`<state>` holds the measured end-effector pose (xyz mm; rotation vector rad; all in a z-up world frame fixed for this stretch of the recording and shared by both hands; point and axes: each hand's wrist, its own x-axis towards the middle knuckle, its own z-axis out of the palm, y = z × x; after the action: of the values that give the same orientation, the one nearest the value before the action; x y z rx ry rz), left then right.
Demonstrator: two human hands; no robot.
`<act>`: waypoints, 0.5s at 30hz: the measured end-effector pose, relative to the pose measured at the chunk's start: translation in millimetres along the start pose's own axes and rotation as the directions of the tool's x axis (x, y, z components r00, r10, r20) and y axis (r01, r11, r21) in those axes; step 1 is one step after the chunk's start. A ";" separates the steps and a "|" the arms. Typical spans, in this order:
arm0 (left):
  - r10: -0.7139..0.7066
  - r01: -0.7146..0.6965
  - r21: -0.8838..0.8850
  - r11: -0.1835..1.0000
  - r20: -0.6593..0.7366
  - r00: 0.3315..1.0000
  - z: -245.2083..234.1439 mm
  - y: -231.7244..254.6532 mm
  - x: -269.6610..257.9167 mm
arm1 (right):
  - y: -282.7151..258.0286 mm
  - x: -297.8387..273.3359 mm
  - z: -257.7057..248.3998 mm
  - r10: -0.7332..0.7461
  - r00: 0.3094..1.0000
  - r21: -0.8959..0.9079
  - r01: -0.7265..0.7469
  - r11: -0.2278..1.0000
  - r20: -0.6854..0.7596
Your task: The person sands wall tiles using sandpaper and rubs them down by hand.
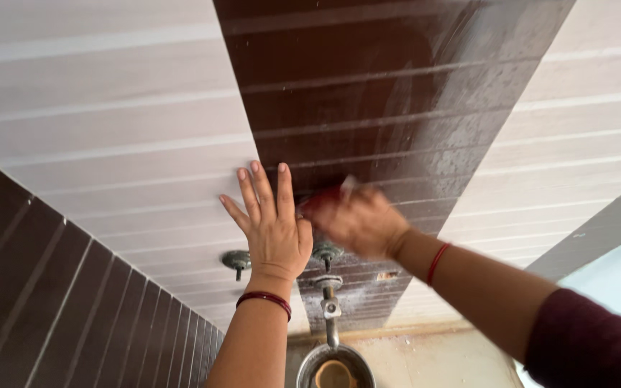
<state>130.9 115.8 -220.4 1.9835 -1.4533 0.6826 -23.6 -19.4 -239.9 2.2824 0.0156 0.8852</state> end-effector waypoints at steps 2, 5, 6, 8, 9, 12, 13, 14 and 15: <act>-0.046 0.041 0.056 0.998 0.090 0.995 8.0 -0.7 -7.2 | 30.9 30.2 -20.6 0.214 0.976 0.005 -0.214 0.977 0.032; -0.046 0.044 0.064 0.997 0.019 0.999 20.7 3.8 -11.5 | 78.9 79.8 -59.5 0.333 0.901 -0.045 -0.359 0.932 -0.279; -0.051 0.049 0.064 0.997 0.029 0.998 24.9 5.6 -12.3 | 89.6 91.8 -69.9 0.369 0.881 0.002 -0.385 0.923 -0.295; -0.078 0.079 0.061 0.995 -0.019 0.997 33.6 7.7 -11.4 | 91.4 104.3 -74.2 0.406 0.861 0.053 -0.410 0.911 -0.305; -0.082 0.083 0.062 0.995 -0.014 0.997 37.2 6.4 -10.2 | 88.9 104.2 -67.4 0.399 0.878 0.088 -0.390 0.917 -0.264; -0.095 0.096 0.015 0.995 -0.057 0.994 45.6 3.1 -15.6 | 56.8 69.1 -21.8 0.248 0.962 -0.007 -0.251 0.968 -0.112; -0.098 0.098 0.001 0.995 -0.071 0.993 47.2 1.5 -16.5 | 38.2 48.4 -3.7 0.189 0.982 0.002 -0.189 0.982 0.029; -0.098 0.097 -0.014 0.995 -0.086 0.991 48.4 0.2 -17.0 | 20.0 22.3 11.7 0.124 0.978 0.019 -0.128 0.992 0.168; -0.097 0.096 -0.015 0.995 -0.083 0.992 47.8 -0.5 -19.6 | 3.2 -7.8 23.6 0.117 0.983 -0.005 -0.118 0.993 0.140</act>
<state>129.1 95.0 -267.6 1.9791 -1.3005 0.7048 -16.1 -37.7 -255.3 2.3628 -0.1821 0.7822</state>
